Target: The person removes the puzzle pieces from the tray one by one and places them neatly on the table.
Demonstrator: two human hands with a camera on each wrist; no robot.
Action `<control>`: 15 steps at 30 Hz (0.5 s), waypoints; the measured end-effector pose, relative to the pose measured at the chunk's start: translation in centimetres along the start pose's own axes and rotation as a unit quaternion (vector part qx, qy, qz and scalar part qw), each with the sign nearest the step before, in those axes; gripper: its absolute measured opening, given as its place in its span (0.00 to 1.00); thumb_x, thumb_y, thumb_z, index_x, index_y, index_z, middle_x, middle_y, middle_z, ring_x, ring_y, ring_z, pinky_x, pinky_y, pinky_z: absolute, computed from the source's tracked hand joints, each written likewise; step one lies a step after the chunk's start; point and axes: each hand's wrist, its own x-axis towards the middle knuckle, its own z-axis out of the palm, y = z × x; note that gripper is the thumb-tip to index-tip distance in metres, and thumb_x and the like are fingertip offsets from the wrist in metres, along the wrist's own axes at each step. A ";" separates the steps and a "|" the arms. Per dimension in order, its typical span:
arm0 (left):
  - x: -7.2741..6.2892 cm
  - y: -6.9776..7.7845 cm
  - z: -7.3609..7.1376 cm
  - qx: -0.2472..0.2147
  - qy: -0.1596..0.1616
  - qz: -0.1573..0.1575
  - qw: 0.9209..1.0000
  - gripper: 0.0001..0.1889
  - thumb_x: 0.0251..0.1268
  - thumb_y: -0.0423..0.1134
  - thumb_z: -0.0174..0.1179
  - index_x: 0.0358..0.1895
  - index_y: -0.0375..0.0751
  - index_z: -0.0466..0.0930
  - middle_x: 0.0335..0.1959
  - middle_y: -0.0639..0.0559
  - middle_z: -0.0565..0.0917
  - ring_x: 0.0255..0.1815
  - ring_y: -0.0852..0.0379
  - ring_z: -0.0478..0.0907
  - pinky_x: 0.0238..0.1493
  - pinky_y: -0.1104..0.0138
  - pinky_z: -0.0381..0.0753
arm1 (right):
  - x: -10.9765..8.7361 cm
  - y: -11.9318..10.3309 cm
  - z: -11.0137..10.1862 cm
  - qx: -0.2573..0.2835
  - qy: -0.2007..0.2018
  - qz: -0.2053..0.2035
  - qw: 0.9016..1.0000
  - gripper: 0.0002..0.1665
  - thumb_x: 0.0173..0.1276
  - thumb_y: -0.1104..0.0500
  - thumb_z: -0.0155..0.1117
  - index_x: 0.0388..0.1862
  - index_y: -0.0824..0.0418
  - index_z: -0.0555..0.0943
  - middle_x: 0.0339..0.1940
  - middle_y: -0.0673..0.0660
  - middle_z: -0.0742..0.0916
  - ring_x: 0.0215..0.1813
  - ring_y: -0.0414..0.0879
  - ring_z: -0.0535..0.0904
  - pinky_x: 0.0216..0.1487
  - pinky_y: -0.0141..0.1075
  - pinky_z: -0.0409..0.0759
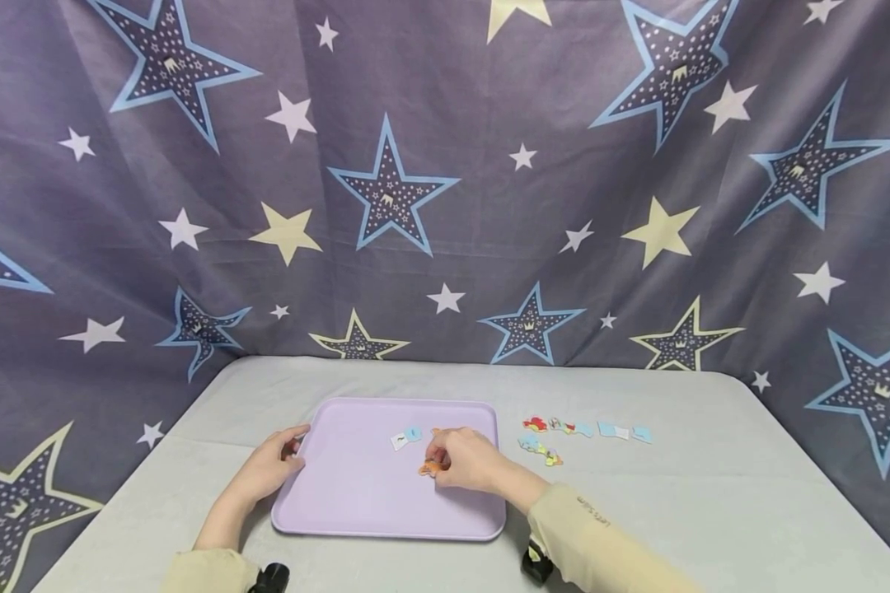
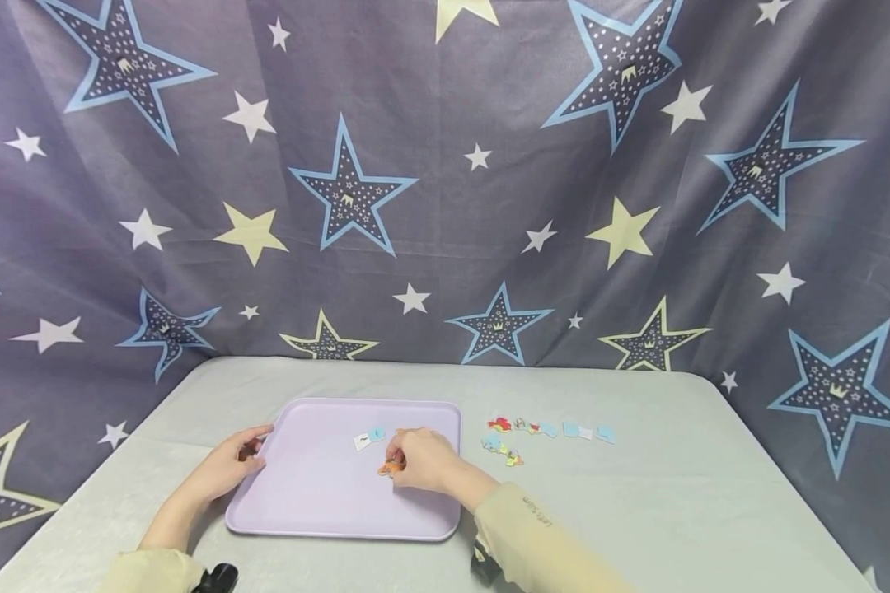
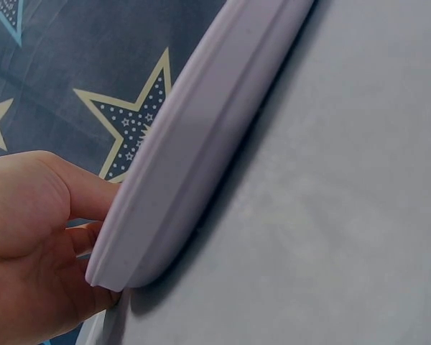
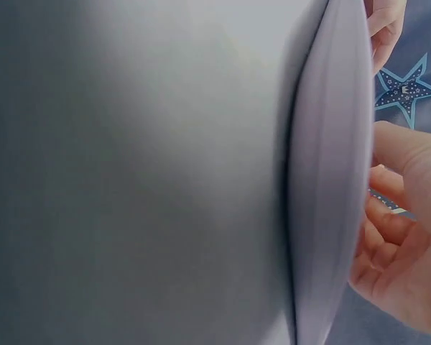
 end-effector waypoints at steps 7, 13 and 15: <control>0.1 -0.1 0.0 -0.003 -0.003 -0.002 1.000 0.27 0.54 0.27 0.53 0.61 0.27 0.64 0.40 0.43 0.71 0.39 0.52 0.67 0.42 0.62 0.67 | -0.5 0.2 -0.5 -0.021 -0.014 -0.003 1.000 0.15 0.42 0.60 0.68 0.34 0.56 0.84 0.25 0.44 0.81 0.29 0.33 0.72 0.34 0.26 0.69; 0.1 -0.2 0.1 0.005 -0.004 -0.009 1.000 0.27 0.55 0.28 0.53 0.61 0.28 0.63 0.40 0.43 0.72 0.39 0.52 0.67 0.42 0.62 0.67 | -0.9 1.1 -0.6 0.007 -0.028 -0.005 1.000 0.16 0.40 0.62 0.67 0.33 0.57 0.83 0.25 0.45 0.79 0.28 0.33 0.72 0.34 0.24 0.69; 0.1 -0.1 0.0 0.006 -0.003 -0.008 1.000 0.27 0.55 0.28 0.53 0.61 0.28 0.63 0.40 0.43 0.72 0.39 0.52 0.67 0.42 0.62 0.67 | -1.0 1.5 -0.6 0.031 -0.031 -0.008 0.999 0.16 0.40 0.63 0.67 0.33 0.57 0.83 0.25 0.45 0.79 0.28 0.33 0.72 0.33 0.24 0.70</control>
